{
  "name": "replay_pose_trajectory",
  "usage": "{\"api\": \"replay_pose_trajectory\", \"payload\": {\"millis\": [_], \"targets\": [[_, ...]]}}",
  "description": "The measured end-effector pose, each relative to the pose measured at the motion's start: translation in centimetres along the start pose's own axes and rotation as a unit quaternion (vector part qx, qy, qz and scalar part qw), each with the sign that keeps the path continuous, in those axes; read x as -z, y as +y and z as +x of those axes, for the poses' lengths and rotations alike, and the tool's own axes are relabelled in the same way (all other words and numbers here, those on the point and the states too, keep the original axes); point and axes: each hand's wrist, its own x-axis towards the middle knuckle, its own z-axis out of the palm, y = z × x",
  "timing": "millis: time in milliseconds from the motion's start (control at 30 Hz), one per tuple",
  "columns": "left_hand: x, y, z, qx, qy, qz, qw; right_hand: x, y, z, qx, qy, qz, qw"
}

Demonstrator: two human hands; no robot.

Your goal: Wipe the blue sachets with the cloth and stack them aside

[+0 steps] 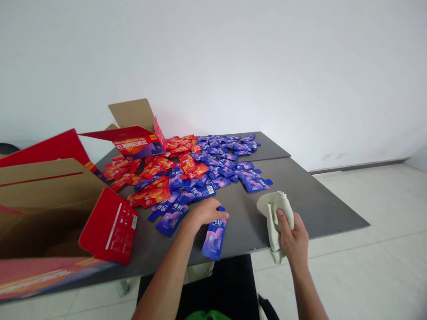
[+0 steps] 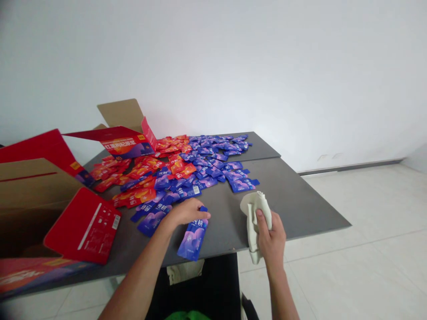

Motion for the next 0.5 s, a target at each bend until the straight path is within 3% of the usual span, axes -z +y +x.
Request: {"api": "replay_pose_trajectory", "payload": {"millis": [133, 300, 400, 500], "targets": [[1.8, 1.0, -0.1, -0.047, -0.01, -0.075, 0.996, 0.9, 0.6, 0.1, -0.002, -0.039, 0.041, 0.998], [3.4, 4.6, 1.4, -0.101, 0.08, -0.212, 0.969, 3.4, 2.3, 0.2, -0.081, -0.143, 0.134, 0.977], [2.5, 7.5, 3.8, -0.112, 0.147, -0.315, 0.931, 4.3, 2.8, 0.1, -0.131, -0.162, 0.192, 0.959], [0.0, 10.3, 6.7, -0.111, 0.182, -0.422, 0.881, 4.4, 2.6, -0.1, -0.14, -0.167, 0.222, 0.95]]}}
